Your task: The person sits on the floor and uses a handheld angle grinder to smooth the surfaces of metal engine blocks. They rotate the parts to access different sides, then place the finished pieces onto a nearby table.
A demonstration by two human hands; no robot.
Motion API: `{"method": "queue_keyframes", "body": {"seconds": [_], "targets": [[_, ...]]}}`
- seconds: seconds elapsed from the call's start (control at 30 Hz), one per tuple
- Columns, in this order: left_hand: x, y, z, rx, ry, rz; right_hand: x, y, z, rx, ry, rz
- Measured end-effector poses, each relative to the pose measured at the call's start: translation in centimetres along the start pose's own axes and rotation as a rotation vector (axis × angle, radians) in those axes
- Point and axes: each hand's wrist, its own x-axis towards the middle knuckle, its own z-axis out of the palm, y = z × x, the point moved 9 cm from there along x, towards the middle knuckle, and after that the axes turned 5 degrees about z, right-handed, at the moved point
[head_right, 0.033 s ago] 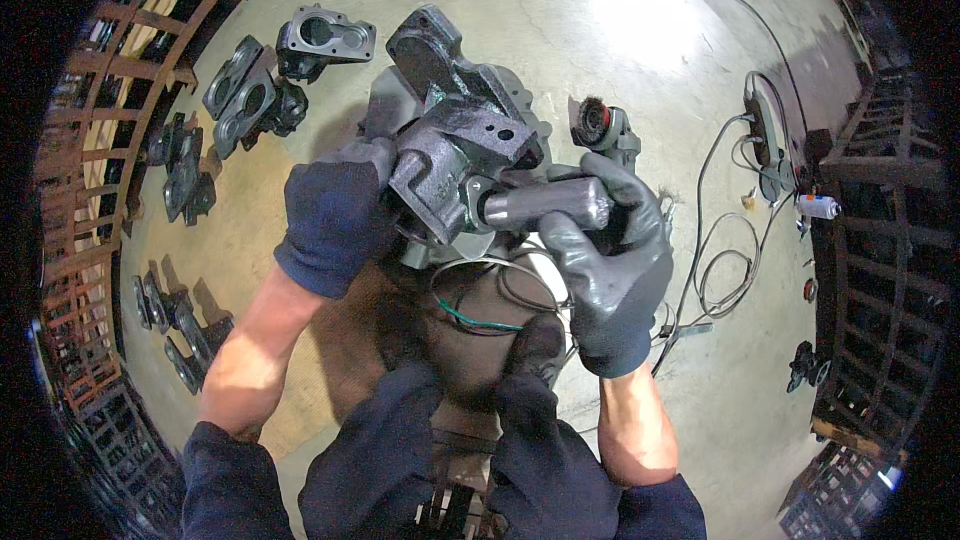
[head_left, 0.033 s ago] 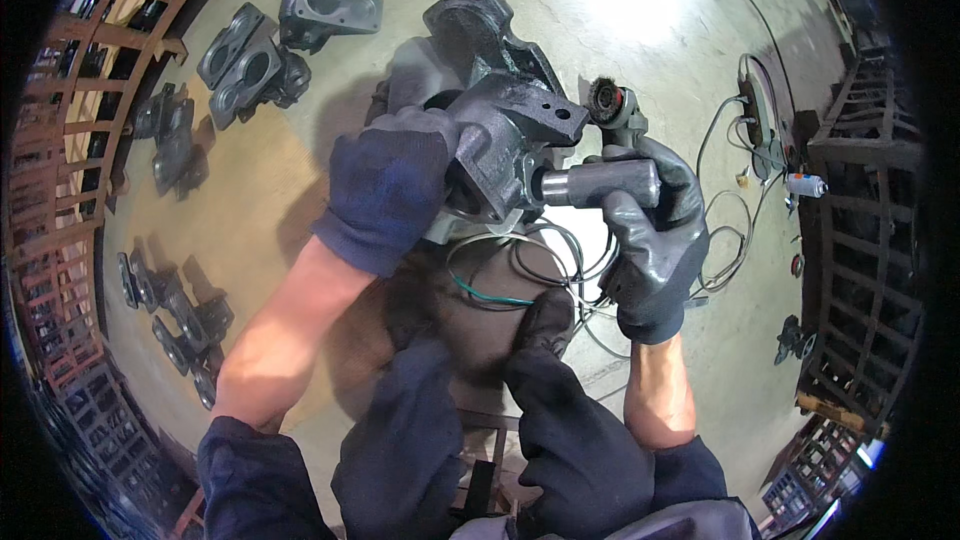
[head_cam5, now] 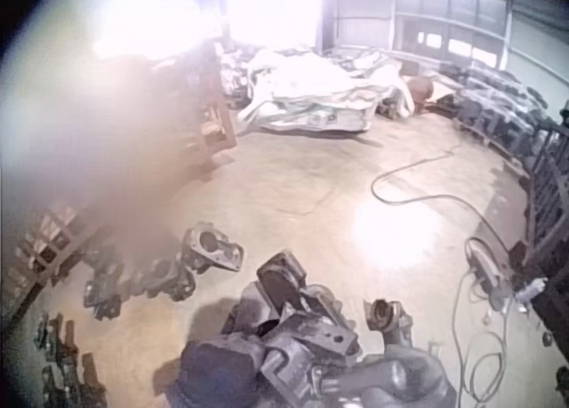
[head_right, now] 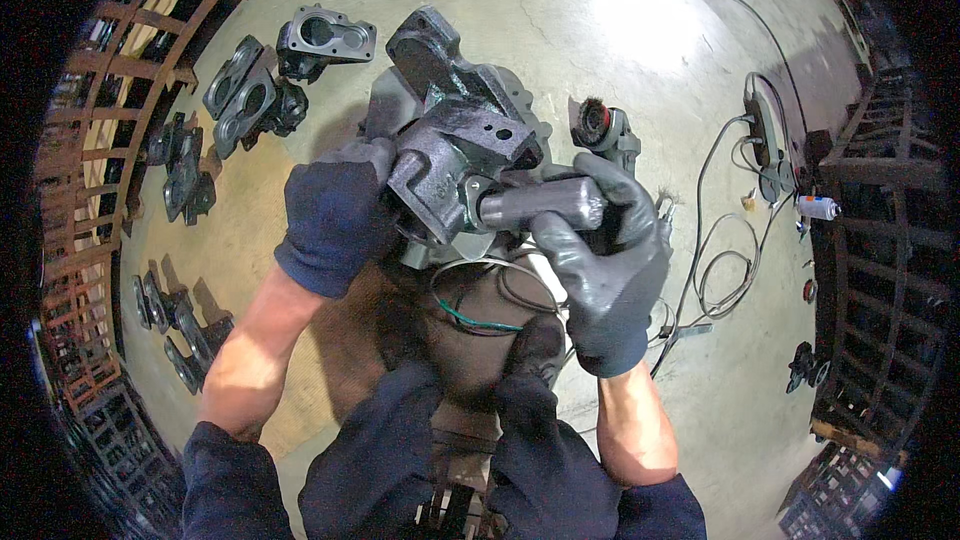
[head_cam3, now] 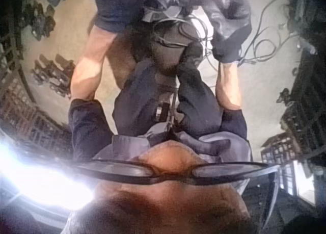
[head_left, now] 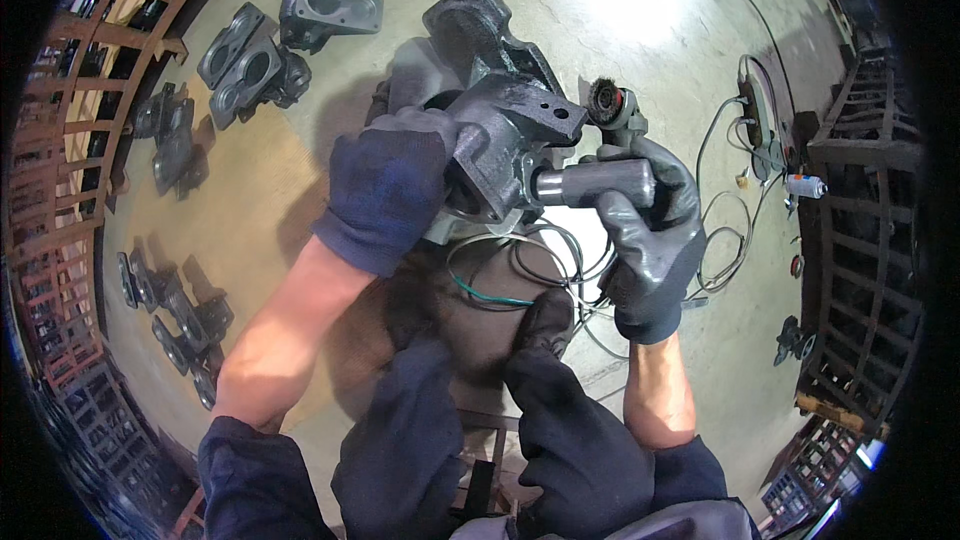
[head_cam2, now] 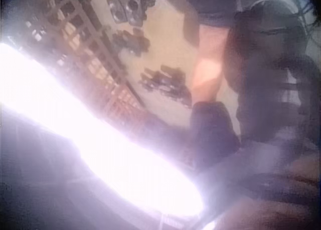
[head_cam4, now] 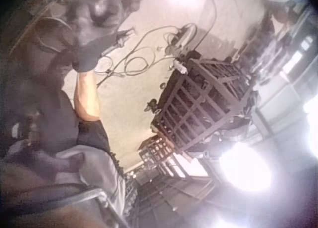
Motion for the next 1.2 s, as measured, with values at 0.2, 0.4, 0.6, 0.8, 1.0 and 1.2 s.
{"method": "queue_keyframes", "body": {"seconds": [0.2,0.4,0.6,0.8,1.0,1.2], "targets": [[-0.5,-0.7,0.4,-0.080,0.007,-0.037,0.2,-0.3,1.7,-0.110,-0.070,-0.014],[-1.9,-2.1,0.6,-0.135,0.040,-0.146,0.3,-2.1,3.9,-0.285,-0.154,-0.293],[-4.4,-4.6,2.9,-0.298,0.055,-0.242,-0.5,-4.8,7.7,-0.683,-0.283,-0.505],[-6.8,-5.9,4.2,-0.466,0.185,-0.312,-1.4,-5.8,11.1,-0.793,-0.329,-0.698],[-8.2,-6.6,5.8,-0.548,0.181,-0.370,-1.9,-6.2,14.1,-0.966,-0.412,-0.619],[-8.9,-7.2,6.3,-0.556,0.110,-0.402,-1.9,-6.0,14.7,-0.892,-0.433,-0.675]]}}
